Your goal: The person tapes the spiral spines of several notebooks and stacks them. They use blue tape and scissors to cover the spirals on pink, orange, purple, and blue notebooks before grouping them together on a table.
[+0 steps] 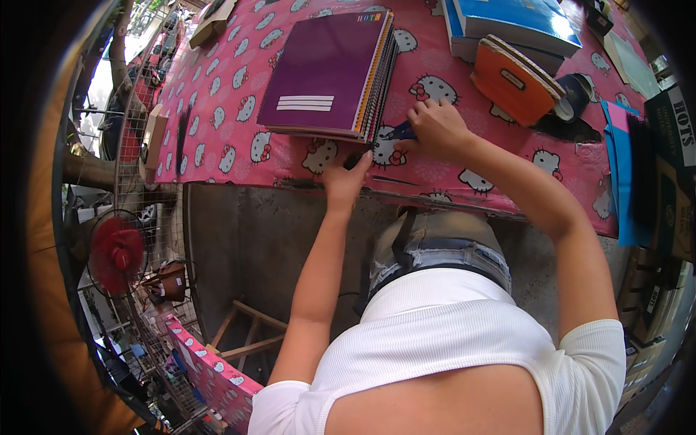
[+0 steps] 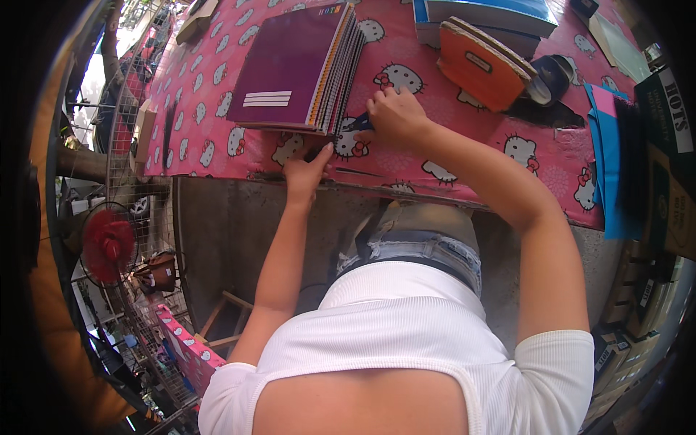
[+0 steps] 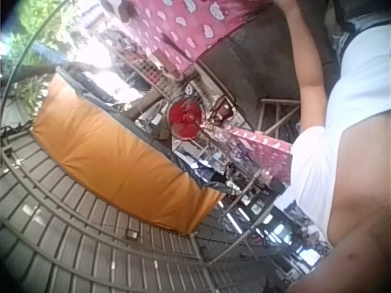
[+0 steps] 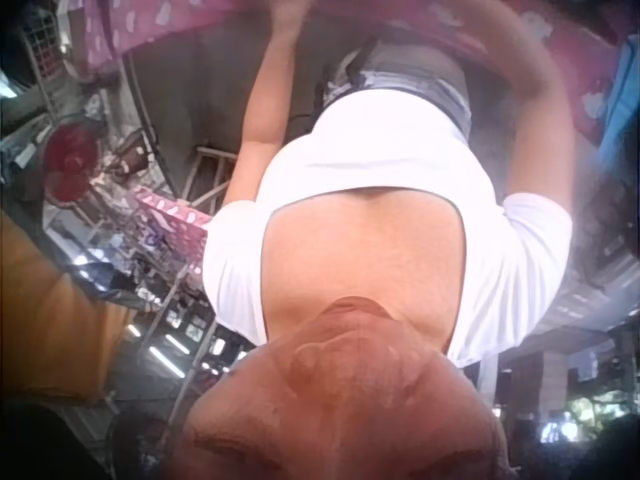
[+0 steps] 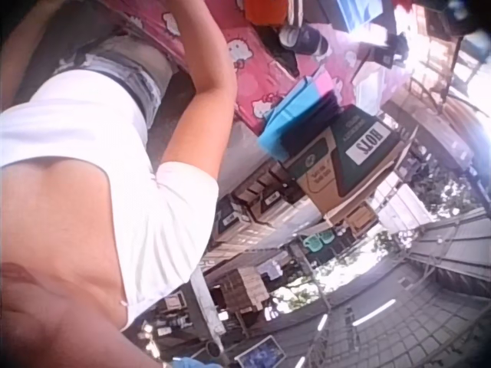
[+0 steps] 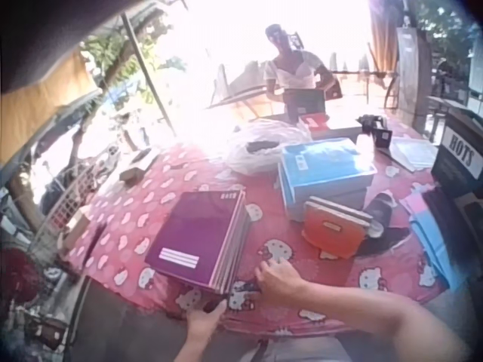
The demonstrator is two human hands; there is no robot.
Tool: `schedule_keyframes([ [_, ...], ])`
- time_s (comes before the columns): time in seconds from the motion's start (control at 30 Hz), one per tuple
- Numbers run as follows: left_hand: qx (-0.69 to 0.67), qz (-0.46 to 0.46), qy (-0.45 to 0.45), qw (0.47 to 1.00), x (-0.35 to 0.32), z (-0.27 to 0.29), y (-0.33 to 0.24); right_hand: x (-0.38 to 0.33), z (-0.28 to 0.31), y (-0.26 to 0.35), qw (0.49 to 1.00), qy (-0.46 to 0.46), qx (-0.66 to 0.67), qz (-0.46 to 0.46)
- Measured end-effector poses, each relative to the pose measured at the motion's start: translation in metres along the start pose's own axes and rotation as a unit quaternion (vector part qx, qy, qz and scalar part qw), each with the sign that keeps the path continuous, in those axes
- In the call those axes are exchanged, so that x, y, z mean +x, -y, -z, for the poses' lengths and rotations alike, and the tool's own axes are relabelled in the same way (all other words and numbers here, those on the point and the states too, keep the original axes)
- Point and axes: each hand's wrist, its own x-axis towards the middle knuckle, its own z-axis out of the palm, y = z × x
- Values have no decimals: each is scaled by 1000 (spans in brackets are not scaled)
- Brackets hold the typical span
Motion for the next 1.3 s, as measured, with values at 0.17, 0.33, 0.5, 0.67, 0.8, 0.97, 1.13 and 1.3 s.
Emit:
schedule_keyframes([
  [0.17,-59,72,6,996,-3,-6,-13,10,-15,9,997,-33,-64,37],
  [0.33,-83,57,0,995,-4,-9,-8,9,-14,13,992,-64,-94,52],
  [0.5,-16,-81,-25,996,10,-8,21,18,10,17,990,143,11,13],
  [0.67,-27,14,3,1000,4,-2,5,6,13,5,986,168,5,-13],
  [0.8,-7,0,15,1000,4,-2,4,4,-14,-1,996,-1,-88,34],
  [0.97,96,-86,8,992,14,-1,20,11,-18,13,994,-28,-88,57],
  [1.13,78,-90,-15,993,16,-3,22,19,8,19,981,188,40,-13],
  [1.3,86,-30,11,996,9,5,12,10,5,10,986,163,0,-19],
])
